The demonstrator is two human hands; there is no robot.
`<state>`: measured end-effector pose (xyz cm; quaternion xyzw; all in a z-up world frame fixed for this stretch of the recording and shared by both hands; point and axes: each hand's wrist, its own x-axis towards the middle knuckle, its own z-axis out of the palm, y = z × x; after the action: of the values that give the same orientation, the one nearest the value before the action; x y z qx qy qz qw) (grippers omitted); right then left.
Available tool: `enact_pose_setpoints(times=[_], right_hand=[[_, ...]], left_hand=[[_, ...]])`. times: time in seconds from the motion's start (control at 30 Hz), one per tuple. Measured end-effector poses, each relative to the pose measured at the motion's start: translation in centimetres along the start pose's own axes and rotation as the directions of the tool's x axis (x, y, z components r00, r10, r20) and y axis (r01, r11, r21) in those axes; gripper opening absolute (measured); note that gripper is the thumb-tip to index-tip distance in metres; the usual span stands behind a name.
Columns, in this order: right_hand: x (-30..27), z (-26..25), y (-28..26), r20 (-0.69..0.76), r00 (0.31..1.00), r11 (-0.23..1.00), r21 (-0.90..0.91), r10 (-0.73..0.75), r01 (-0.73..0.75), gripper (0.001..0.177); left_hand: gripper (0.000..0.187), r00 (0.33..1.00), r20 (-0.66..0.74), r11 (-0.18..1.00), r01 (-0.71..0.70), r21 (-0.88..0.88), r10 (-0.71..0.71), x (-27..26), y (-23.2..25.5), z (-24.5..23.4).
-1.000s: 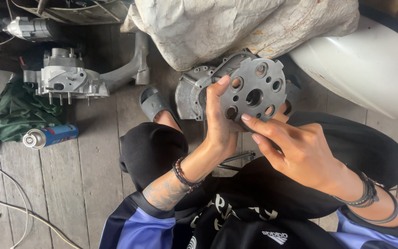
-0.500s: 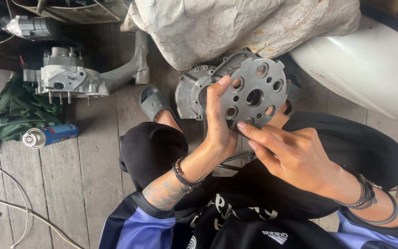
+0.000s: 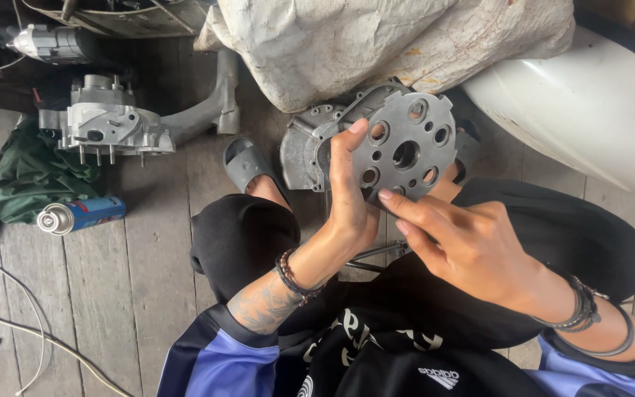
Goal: The person holds a circular metal mechanical part with multiple holes and uses a small tool to scrape and clean the edges and surfaces. The person rotates the part to access different areas while sitting on the floor.
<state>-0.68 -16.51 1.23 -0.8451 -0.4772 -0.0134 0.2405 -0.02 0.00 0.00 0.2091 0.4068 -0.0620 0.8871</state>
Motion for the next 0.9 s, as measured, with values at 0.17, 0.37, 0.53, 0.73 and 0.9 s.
enact_pose_setpoints(times=[0.17,0.37,0.53,0.73,0.9], right_hand=[[0.0,-0.2,0.3,-0.028,0.999,1.0,-0.011,0.016,-0.016,0.034],[0.1,-0.4,0.3,-0.011,1.0,1.0,-0.014,0.017,-0.017,0.034],[0.1,-0.3,0.3,-0.025,1.0,1.0,-0.015,0.005,-0.006,0.035],[0.4,-0.6,0.2,-0.02,1.0,1.0,-0.029,0.01,-0.011,0.031],[-0.2,0.1,0.0,0.01,1.0,1.0,-0.016,-0.002,0.002,0.035]], left_hand=[[0.043,0.998,-0.03,0.99,0.052,0.129,-0.049,-0.7,0.6,0.5],[0.04,0.999,-0.019,0.996,0.035,0.085,-0.033,-0.6,0.6,0.4],[0.043,0.999,-0.015,0.987,0.038,0.155,-0.036,-0.5,0.4,0.2],[0.047,0.995,-0.061,0.986,0.085,0.144,-0.077,-0.9,0.9,0.7],[0.043,0.999,-0.033,0.999,0.02,0.035,-0.019,-0.3,0.3,0.3]])
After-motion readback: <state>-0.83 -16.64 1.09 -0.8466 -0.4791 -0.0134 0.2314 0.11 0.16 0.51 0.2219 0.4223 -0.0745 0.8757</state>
